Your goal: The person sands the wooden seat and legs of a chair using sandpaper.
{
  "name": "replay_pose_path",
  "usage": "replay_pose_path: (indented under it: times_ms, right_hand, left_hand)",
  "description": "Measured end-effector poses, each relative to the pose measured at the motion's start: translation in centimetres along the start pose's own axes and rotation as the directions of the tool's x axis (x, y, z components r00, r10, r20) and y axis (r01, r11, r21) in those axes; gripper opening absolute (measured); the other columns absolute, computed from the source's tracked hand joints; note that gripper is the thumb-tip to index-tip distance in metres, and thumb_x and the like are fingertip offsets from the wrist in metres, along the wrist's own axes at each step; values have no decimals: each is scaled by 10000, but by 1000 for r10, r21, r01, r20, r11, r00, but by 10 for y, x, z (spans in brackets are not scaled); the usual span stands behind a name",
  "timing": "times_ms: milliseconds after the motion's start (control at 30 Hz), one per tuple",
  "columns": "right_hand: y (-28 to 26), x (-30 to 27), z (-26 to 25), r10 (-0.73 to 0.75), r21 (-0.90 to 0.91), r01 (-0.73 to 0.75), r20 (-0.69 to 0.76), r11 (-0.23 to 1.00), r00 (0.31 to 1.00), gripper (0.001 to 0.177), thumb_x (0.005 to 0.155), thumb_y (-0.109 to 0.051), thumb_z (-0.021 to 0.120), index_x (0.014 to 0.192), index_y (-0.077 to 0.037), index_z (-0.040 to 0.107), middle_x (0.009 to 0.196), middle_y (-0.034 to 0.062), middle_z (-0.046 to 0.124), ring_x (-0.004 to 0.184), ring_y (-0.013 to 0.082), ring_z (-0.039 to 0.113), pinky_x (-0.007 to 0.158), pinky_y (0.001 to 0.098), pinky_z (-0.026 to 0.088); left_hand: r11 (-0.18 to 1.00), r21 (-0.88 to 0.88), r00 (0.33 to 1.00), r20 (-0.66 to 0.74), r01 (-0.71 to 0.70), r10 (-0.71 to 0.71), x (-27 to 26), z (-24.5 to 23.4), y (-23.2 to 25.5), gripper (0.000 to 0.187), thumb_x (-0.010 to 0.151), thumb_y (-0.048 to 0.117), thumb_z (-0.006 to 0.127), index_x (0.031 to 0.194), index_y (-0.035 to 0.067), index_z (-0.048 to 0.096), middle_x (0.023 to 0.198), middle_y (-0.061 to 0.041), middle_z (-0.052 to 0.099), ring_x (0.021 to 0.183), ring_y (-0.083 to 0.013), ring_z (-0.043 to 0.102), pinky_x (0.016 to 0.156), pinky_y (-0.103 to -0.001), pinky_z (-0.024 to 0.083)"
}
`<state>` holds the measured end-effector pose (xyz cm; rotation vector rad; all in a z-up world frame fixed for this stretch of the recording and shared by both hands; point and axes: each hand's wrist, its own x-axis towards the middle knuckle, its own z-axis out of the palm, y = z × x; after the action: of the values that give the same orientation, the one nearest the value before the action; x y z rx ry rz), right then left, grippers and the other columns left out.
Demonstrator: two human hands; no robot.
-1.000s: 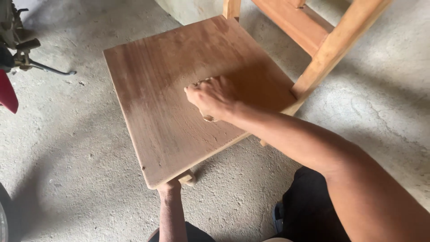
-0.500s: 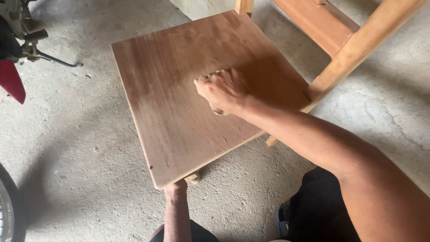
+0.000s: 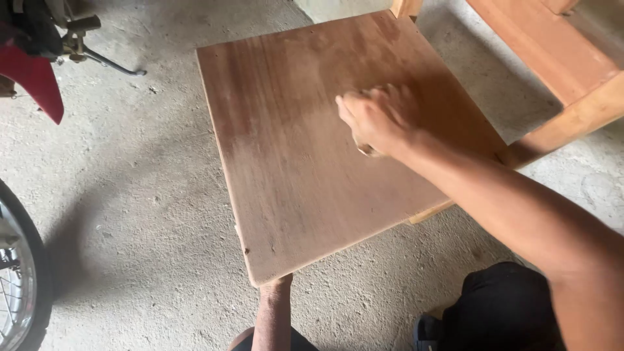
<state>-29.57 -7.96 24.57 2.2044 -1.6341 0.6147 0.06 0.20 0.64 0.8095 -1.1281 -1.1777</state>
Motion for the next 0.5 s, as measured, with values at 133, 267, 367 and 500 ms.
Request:
replay_pose_path:
  times_ms: [133, 267, 367, 500]
  right_hand:
    - [-4, -7, -2, 36, -204, -37, -8, 978, 999, 488, 1054, -284, 599, 585, -160, 548, 420, -12, 485, 334, 125, 429, 362, 355, 340]
    - [-17, -71, -60, 3, 37, -5, 42, 999, 999, 396, 1061, -223, 599, 677, -129, 574, 467, 27, 558, 366, 156, 517, 362, 349, 387]
    - [-2, -77, -75, -14, -1, 14, 66, 1000, 998, 420, 1061, -230, 599, 654, -130, 575, 484, 31, 576, 385, 160, 536, 383, 359, 418]
    - [25, -39, -43, 89, -53, -86, 52, 995, 995, 388, 1058, -238, 623, 683, -138, 618, 495, 49, 603, 385, 195, 550, 426, 431, 457]
  left_hand:
    - [989, 113, 995, -12, -93, 95, 3, 1, -2, 853, 844, 671, 702, 1430, 121, 417, 1230, -85, 598, 1104, -161, 617, 878, -372, 618]
    - [951, 124, 959, 23, -284, 283, -4, -2, -12, 872, 833, 669, 736, 1431, 109, 436, 1200, -77, 585, 1086, -147, 579, 871, -358, 583]
    - [955, 60, 957, 25, -291, 290, 10, -6, -19, 735, 886, 623, 720, 1371, 120, 490, 1136, -60, 611, 1013, -126, 587, 842, -339, 587]
    - [954, -12, 952, 57, -301, 301, 5, -17, -33, 602, 940, 577, 703, 1311, 131, 543, 1072, -42, 636, 939, -105, 595, 812, -322, 591]
